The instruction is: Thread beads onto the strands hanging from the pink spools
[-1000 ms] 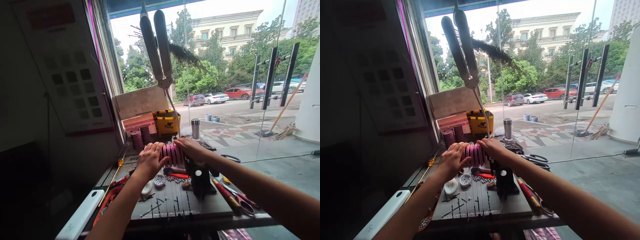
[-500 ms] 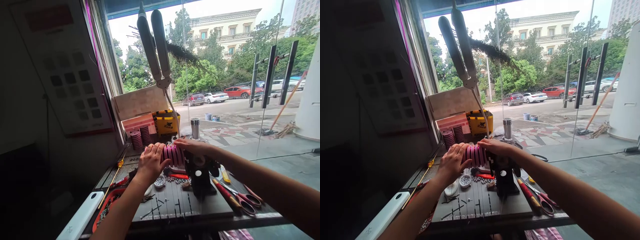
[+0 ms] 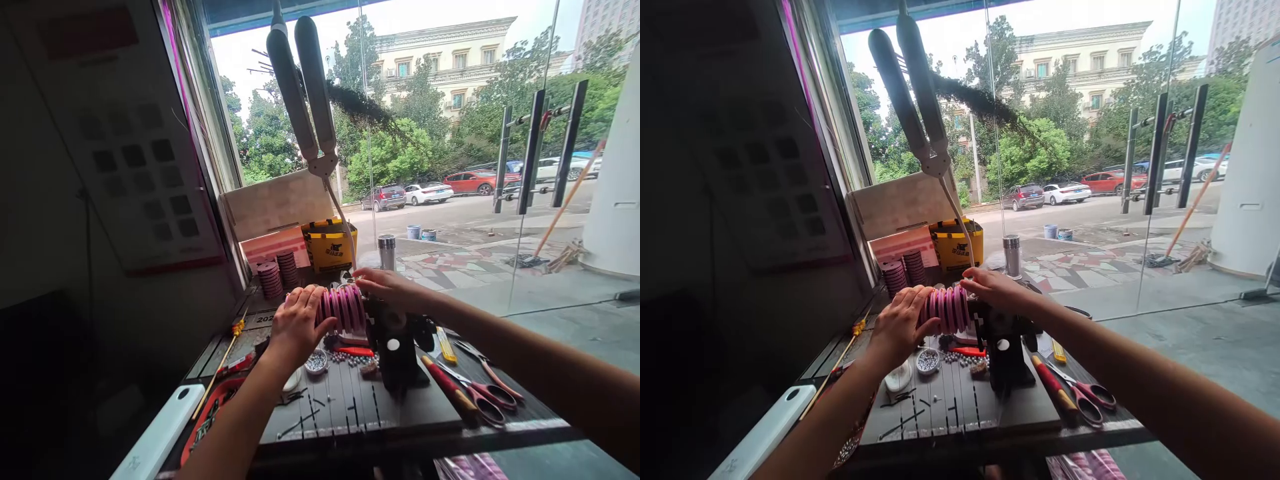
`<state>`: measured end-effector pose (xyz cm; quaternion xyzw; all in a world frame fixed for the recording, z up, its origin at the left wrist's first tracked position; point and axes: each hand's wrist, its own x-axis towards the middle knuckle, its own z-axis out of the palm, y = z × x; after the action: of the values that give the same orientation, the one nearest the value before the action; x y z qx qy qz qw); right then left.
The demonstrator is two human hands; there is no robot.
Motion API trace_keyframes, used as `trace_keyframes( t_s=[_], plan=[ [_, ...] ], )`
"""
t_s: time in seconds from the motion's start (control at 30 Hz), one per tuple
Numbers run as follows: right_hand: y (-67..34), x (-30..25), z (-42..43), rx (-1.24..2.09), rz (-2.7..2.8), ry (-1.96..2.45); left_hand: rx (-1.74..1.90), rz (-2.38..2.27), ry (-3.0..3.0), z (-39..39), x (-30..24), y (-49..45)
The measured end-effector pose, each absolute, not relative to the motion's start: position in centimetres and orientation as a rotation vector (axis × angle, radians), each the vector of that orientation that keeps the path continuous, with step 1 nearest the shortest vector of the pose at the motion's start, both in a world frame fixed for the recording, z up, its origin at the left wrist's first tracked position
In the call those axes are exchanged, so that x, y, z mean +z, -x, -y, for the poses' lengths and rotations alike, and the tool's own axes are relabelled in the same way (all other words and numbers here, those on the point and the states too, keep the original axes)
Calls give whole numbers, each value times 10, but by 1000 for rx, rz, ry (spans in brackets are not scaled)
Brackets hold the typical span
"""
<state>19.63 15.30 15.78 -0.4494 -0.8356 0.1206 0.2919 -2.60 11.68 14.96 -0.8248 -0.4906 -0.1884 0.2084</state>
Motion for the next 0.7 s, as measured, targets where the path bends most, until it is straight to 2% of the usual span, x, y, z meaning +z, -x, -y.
trace_keyframes(
  t_s=[0.2,0.47,0.7],
  plan=[
    [-187,153,-123,146,2259,1151,-432,1353,2383,-122,161,27],
    [-152,143,-137,-15,2185,1272,-427,1365,2386,-122,158,27],
    [-147,149,-153,3,2215,1403,-332,1485,2432,-128,173,23]
  ],
)
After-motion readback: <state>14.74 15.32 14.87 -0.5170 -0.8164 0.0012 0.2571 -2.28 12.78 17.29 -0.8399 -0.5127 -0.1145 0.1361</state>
